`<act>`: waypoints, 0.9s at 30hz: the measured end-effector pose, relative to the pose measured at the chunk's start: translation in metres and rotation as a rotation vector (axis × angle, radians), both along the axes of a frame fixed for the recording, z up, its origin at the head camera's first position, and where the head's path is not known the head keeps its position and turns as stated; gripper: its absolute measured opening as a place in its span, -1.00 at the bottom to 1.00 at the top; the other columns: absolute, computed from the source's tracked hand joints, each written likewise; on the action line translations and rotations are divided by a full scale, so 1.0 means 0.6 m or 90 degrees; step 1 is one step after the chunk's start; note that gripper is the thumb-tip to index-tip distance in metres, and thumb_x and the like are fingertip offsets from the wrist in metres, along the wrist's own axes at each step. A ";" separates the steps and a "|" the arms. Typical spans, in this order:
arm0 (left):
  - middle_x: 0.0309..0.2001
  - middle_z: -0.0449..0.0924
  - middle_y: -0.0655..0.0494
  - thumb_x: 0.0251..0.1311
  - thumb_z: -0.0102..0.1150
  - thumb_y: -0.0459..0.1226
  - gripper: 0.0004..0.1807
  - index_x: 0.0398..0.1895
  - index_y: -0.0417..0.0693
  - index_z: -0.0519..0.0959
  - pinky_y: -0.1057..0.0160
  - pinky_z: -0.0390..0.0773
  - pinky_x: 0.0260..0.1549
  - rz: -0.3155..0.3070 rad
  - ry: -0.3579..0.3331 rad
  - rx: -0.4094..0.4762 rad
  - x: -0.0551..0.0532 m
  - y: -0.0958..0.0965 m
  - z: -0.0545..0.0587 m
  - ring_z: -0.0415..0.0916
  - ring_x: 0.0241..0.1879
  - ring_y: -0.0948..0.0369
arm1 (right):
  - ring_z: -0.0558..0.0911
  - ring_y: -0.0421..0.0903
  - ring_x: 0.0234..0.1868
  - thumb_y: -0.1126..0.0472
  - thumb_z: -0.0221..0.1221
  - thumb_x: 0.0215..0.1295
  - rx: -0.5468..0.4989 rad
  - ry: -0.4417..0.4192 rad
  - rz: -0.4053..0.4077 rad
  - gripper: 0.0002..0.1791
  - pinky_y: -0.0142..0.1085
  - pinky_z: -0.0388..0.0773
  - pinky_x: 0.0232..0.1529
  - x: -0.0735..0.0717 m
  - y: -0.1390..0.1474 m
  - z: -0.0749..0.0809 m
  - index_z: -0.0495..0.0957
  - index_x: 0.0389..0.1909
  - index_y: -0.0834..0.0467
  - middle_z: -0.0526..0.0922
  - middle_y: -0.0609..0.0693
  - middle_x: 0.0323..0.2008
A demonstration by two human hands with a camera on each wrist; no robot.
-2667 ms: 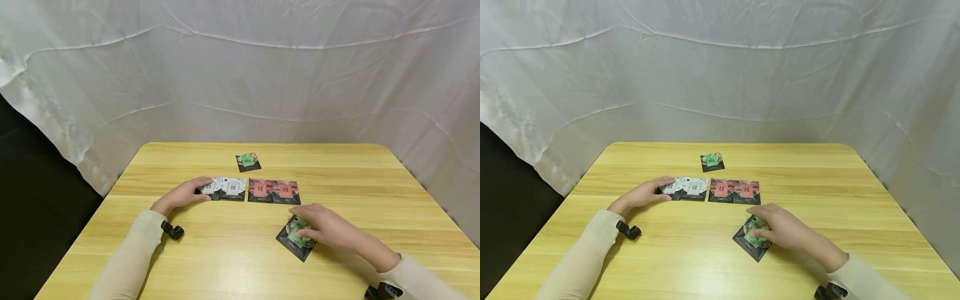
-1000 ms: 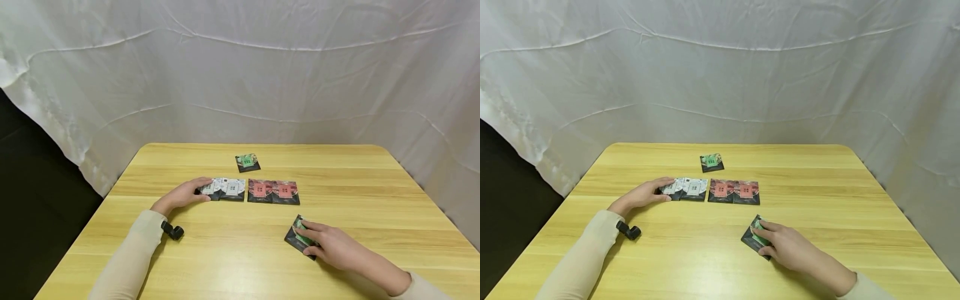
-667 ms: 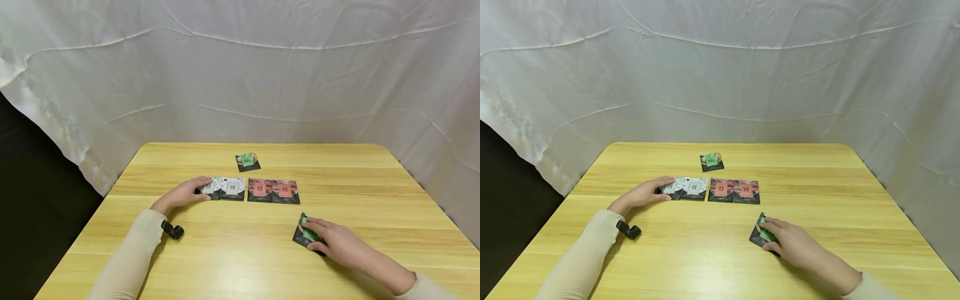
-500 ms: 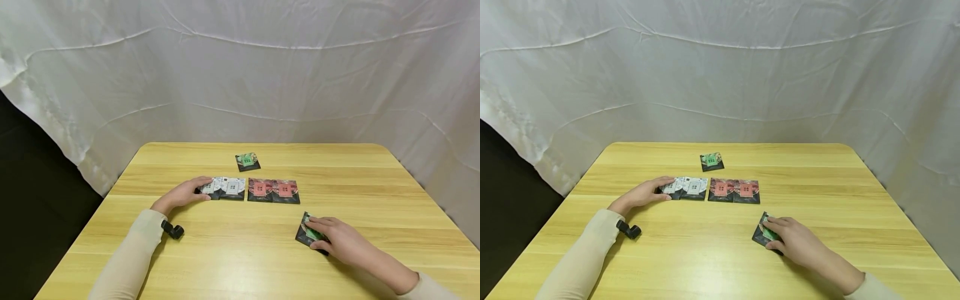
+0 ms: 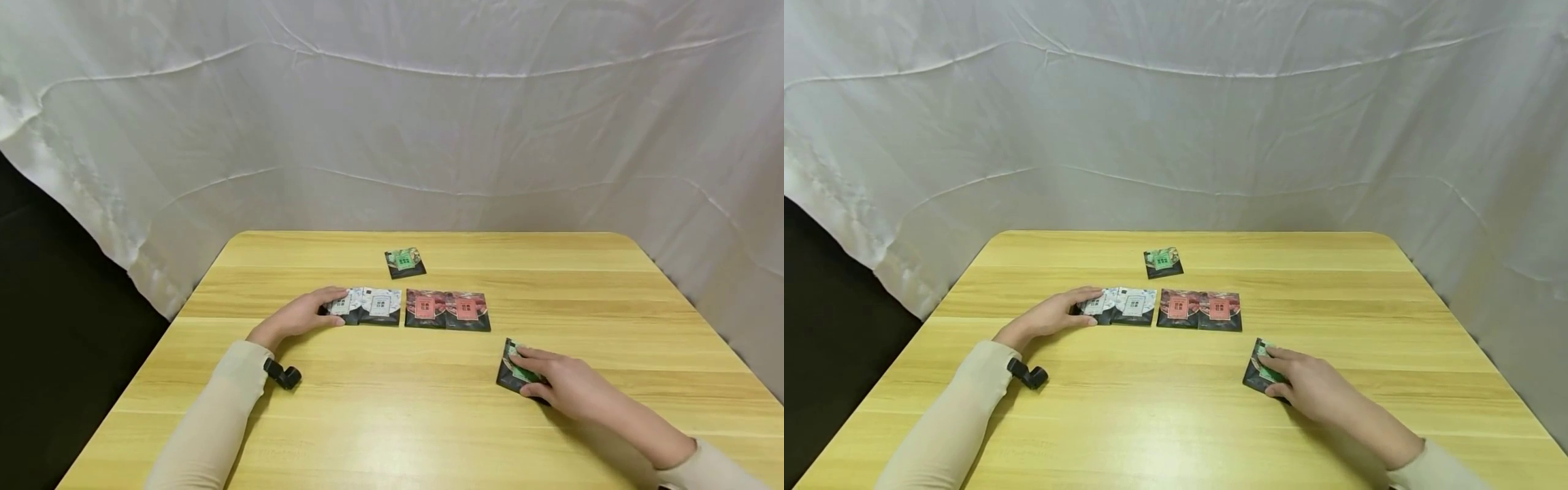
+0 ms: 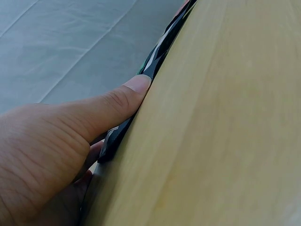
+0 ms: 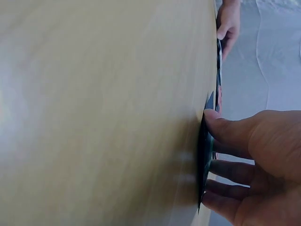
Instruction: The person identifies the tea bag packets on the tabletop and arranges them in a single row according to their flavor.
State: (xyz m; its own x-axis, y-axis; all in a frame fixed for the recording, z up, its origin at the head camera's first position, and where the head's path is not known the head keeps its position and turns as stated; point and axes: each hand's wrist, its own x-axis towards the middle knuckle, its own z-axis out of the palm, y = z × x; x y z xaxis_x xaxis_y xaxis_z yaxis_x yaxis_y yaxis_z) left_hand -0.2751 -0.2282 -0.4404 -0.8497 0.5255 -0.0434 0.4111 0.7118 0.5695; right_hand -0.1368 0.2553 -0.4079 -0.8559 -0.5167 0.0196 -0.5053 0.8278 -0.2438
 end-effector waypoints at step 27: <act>0.49 0.10 -0.05 0.28 0.20 0.06 -0.22 0.51 0.07 0.21 -0.10 0.08 0.39 -0.004 0.005 -0.006 -0.001 0.001 0.000 0.02 0.46 -0.04 | 0.53 0.29 0.13 -0.07 0.27 0.28 -0.057 -0.046 -0.032 -0.40 0.16 0.52 0.01 -0.073 0.046 -0.013 0.51 0.27 0.15 0.49 0.21 0.25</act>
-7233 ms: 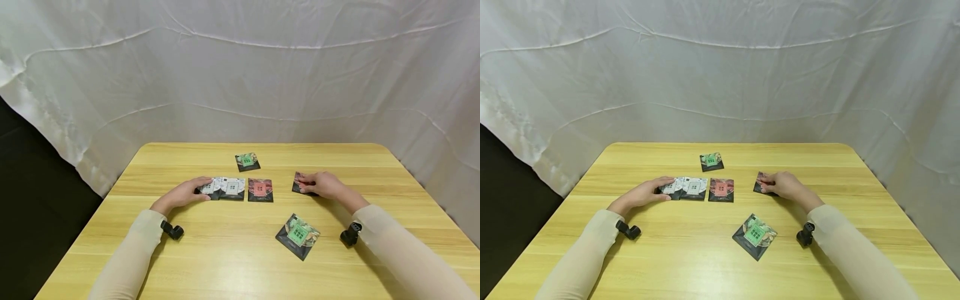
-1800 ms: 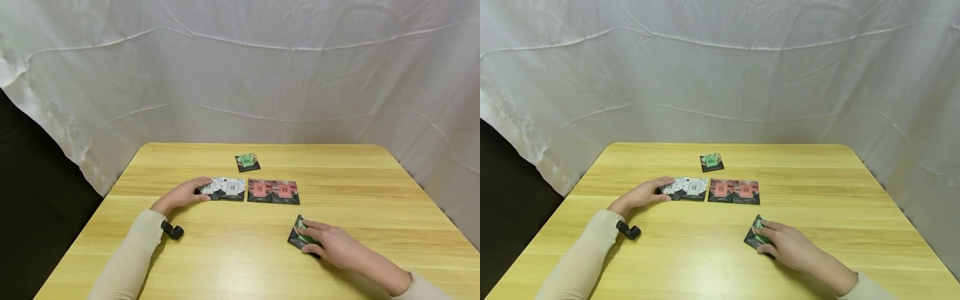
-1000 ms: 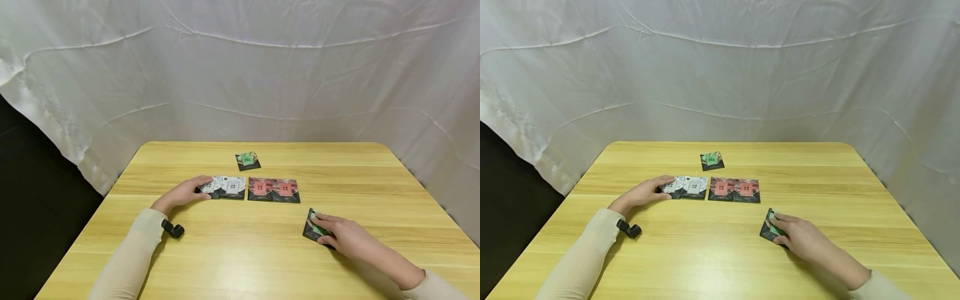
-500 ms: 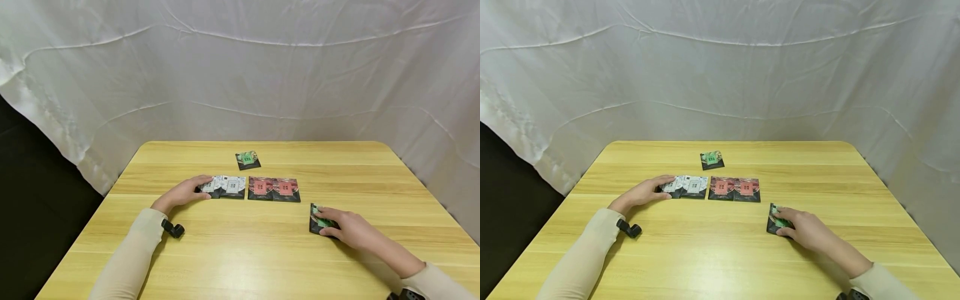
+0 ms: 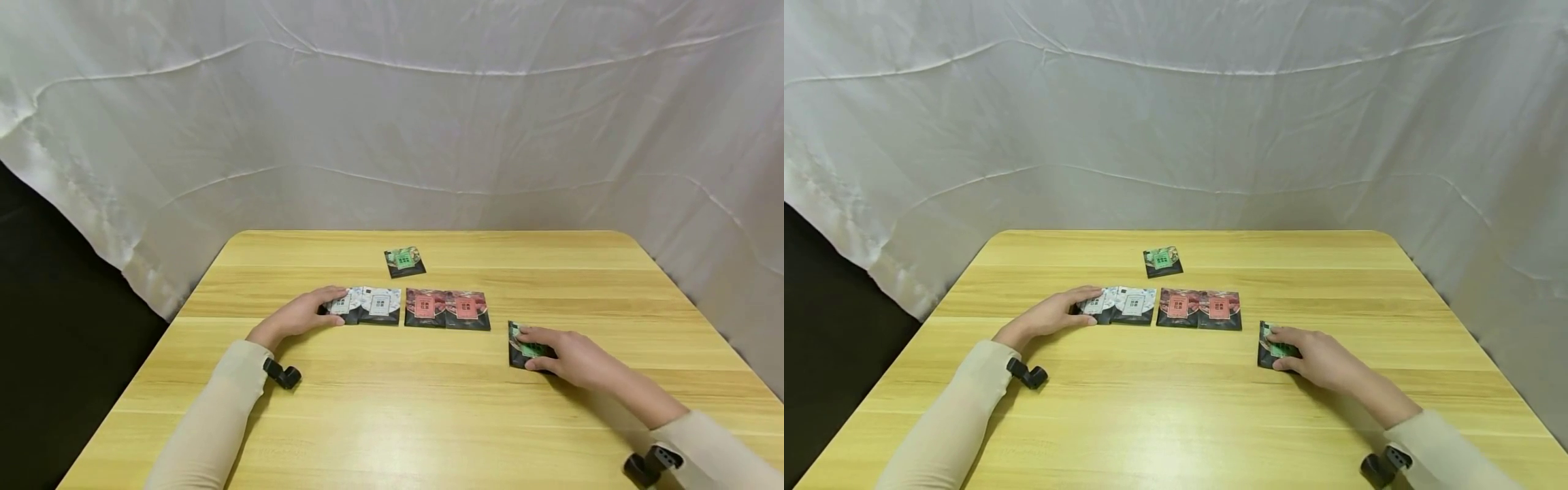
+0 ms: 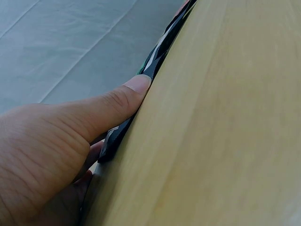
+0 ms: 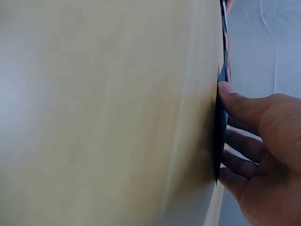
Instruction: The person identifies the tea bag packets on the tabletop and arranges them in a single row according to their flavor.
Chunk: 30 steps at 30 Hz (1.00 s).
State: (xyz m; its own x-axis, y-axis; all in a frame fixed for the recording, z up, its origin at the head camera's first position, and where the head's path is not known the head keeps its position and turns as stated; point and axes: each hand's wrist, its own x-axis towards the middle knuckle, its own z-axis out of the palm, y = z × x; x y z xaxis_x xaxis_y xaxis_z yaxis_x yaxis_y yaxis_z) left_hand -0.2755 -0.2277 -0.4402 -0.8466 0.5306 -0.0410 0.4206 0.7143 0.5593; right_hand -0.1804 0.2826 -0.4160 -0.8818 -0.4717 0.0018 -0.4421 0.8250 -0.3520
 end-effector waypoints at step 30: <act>0.50 0.09 -0.04 0.26 0.20 0.11 -0.20 0.51 0.09 0.21 -0.10 0.07 0.39 0.006 -0.004 0.006 0.001 -0.001 -0.001 0.02 0.46 -0.04 | 0.35 0.34 0.29 -0.04 0.23 0.33 0.011 -0.023 0.047 -0.44 0.25 0.33 0.19 -0.082 0.009 0.000 0.50 0.29 0.09 0.36 0.20 0.35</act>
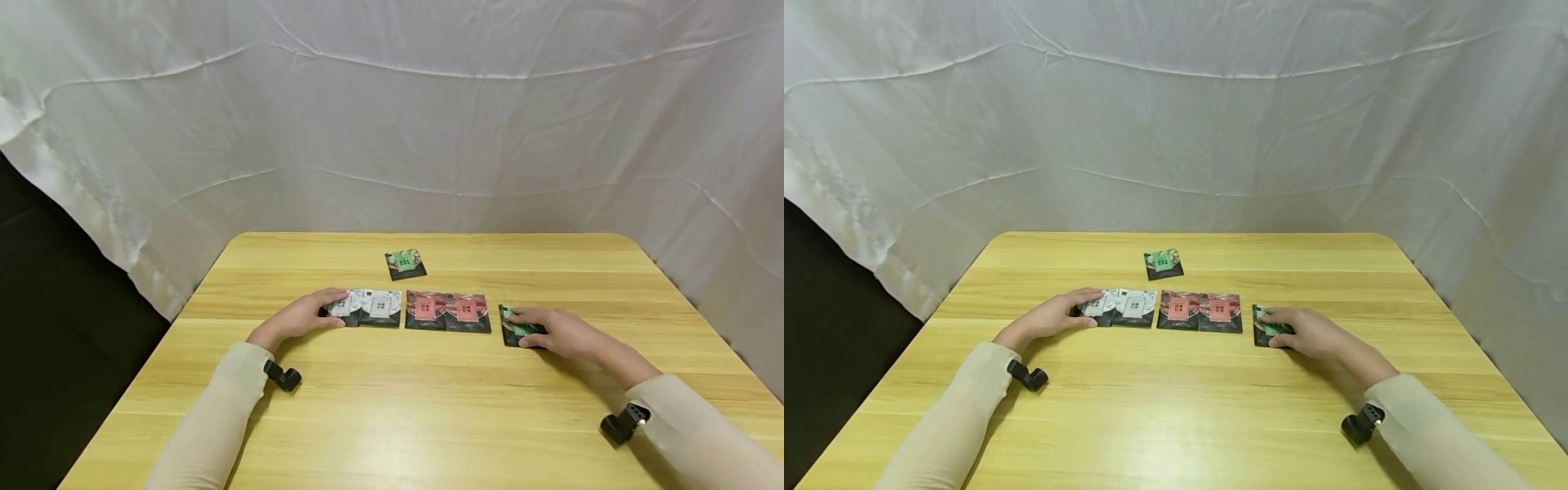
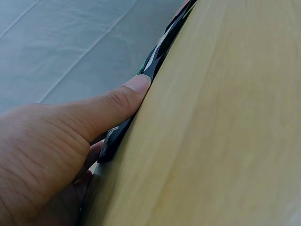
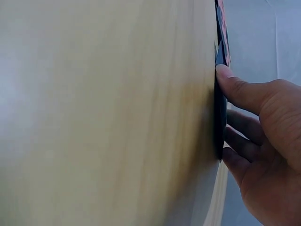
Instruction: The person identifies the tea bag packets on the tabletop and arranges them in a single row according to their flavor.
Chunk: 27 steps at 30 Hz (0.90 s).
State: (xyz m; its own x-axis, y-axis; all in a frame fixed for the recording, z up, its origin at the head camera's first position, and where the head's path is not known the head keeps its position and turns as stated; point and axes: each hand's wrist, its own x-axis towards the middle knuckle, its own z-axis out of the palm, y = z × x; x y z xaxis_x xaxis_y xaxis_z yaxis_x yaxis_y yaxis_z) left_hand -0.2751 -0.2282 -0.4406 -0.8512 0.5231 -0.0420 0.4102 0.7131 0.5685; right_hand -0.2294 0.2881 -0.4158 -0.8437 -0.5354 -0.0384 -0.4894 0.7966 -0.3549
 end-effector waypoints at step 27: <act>0.50 0.09 -0.03 0.27 0.19 0.10 -0.21 0.51 0.09 0.20 -0.08 0.08 0.39 -0.005 -0.003 -0.003 -0.001 0.000 0.000 0.01 0.47 -0.01 | 0.36 0.32 0.29 -0.10 0.24 0.31 0.006 -0.053 0.012 -0.30 0.23 0.34 0.20 -0.053 -0.002 0.010 0.39 0.38 0.14 0.37 0.23 0.34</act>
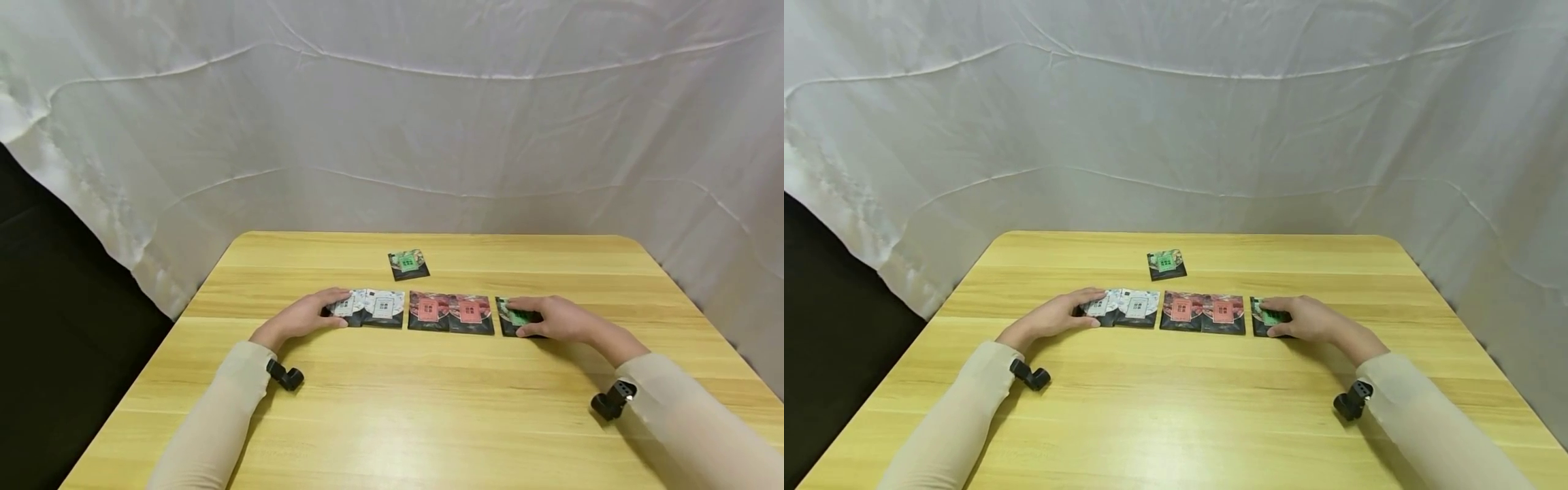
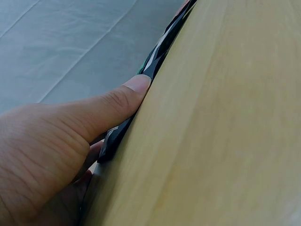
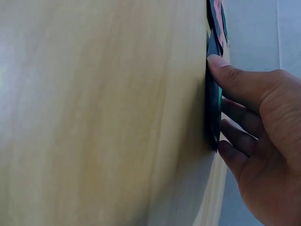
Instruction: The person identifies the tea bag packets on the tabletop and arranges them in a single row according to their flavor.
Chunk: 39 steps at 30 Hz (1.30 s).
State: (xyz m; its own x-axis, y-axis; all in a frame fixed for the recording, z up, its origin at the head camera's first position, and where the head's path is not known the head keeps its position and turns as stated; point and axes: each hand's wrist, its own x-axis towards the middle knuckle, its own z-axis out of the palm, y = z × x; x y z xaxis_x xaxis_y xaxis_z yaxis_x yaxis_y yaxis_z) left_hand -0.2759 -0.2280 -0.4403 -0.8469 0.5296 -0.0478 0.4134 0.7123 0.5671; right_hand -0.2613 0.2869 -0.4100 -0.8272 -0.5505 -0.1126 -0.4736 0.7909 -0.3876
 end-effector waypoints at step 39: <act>0.50 0.09 -0.02 0.26 0.19 0.11 -0.20 0.51 0.10 0.20 -0.11 0.10 0.38 -0.002 0.004 -0.002 0.000 -0.001 0.000 0.02 0.46 -0.02 | 0.43 0.13 0.28 -0.08 0.16 0.39 -0.045 0.027 0.011 -0.40 0.14 0.33 0.26 -0.056 -0.196 0.038 0.40 0.38 0.05 0.45 0.09 0.30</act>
State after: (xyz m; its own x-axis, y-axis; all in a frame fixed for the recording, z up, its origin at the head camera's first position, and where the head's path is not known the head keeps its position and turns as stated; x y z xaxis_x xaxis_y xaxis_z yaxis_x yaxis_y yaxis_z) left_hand -0.2758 -0.2286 -0.4401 -0.8457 0.5317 -0.0450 0.4186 0.7134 0.5620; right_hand -0.2949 0.1694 -0.3875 -0.8208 -0.5700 -0.0382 -0.5037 0.7536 -0.4222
